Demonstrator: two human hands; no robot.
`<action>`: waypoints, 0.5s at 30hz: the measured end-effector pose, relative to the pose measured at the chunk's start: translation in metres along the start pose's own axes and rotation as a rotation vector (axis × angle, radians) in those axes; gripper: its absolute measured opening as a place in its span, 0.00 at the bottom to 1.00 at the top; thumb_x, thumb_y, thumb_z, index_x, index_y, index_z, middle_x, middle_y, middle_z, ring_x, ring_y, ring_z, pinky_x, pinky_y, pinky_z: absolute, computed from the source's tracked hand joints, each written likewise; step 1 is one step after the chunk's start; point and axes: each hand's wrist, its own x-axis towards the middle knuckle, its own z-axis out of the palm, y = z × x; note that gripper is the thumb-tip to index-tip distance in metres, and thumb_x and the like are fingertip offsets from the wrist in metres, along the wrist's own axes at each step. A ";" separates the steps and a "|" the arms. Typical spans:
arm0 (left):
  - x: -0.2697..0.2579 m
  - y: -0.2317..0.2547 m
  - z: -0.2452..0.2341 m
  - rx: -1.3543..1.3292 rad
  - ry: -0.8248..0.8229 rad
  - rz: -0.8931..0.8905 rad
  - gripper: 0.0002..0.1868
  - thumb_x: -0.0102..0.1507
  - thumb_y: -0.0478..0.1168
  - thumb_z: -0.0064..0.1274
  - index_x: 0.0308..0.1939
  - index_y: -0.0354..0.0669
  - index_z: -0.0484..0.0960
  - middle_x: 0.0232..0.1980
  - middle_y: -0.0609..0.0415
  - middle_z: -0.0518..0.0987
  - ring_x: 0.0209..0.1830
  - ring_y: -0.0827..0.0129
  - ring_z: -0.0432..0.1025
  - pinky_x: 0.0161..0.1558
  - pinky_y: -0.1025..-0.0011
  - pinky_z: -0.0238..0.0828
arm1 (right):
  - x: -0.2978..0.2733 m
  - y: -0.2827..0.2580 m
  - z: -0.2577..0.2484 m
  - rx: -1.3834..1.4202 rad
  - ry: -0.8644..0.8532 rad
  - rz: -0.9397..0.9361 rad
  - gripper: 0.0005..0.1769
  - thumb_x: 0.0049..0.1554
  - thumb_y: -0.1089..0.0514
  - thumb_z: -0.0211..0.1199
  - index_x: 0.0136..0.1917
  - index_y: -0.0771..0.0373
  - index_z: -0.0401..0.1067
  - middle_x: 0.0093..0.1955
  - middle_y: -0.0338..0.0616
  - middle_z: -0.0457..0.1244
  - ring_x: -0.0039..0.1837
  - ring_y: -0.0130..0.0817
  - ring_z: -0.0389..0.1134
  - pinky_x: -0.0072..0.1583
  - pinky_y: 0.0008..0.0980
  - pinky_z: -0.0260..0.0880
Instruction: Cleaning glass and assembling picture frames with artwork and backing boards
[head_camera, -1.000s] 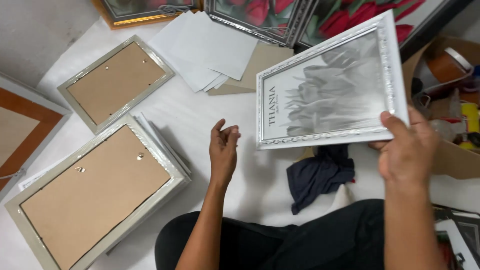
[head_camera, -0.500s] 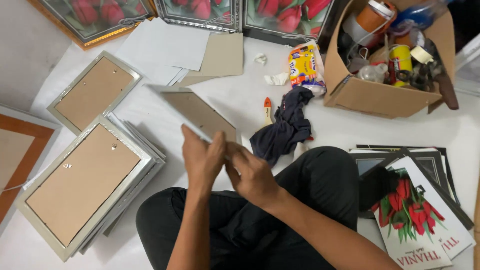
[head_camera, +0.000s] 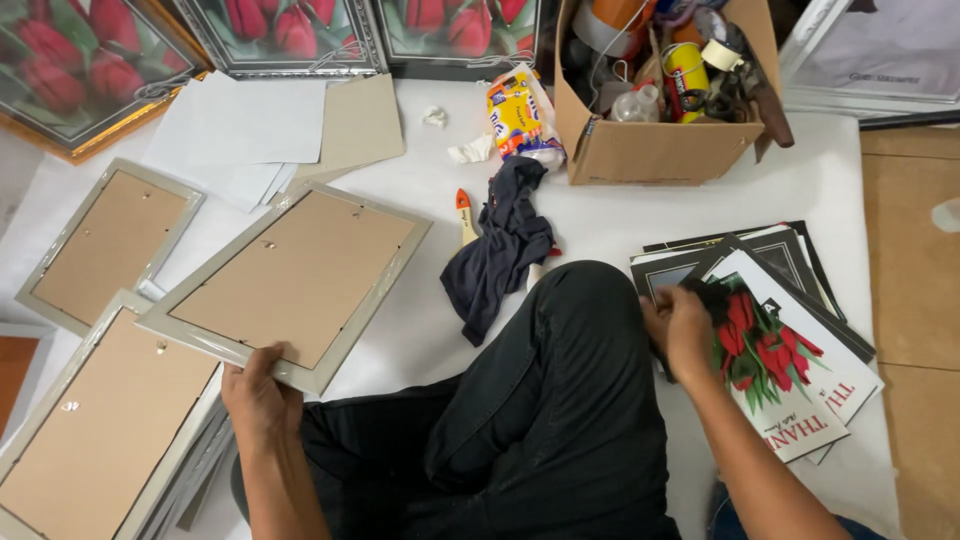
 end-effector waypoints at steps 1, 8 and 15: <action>0.014 -0.010 -0.007 0.001 -0.008 -0.003 0.21 0.54 0.26 0.53 0.50 0.47 0.75 0.38 0.59 0.80 0.33 0.68 0.79 0.39 0.70 0.79 | -0.012 0.010 0.011 -0.001 0.005 0.007 0.24 0.58 0.39 0.69 0.55 0.60 0.79 0.45 0.54 0.69 0.54 0.59 0.71 0.57 0.53 0.71; 0.068 -0.074 -0.049 0.005 -0.059 -0.132 0.20 0.55 0.28 0.55 0.51 0.46 0.78 0.41 0.57 0.82 0.37 0.64 0.81 0.43 0.66 0.83 | -0.054 0.026 0.076 -1.000 0.317 -0.341 0.10 0.69 0.48 0.46 0.51 0.48 0.67 0.41 0.26 0.54 0.43 0.24 0.57 0.39 0.23 0.54; 0.036 -0.070 -0.031 -0.096 -0.142 -0.260 0.12 0.60 0.29 0.50 0.48 0.30 0.71 0.41 0.48 0.76 0.34 0.70 0.73 0.45 0.76 0.74 | -0.045 0.051 0.111 -0.810 0.281 -0.253 0.17 0.57 0.48 0.55 0.59 0.53 0.68 0.49 0.41 0.58 0.48 0.38 0.60 0.44 0.37 0.62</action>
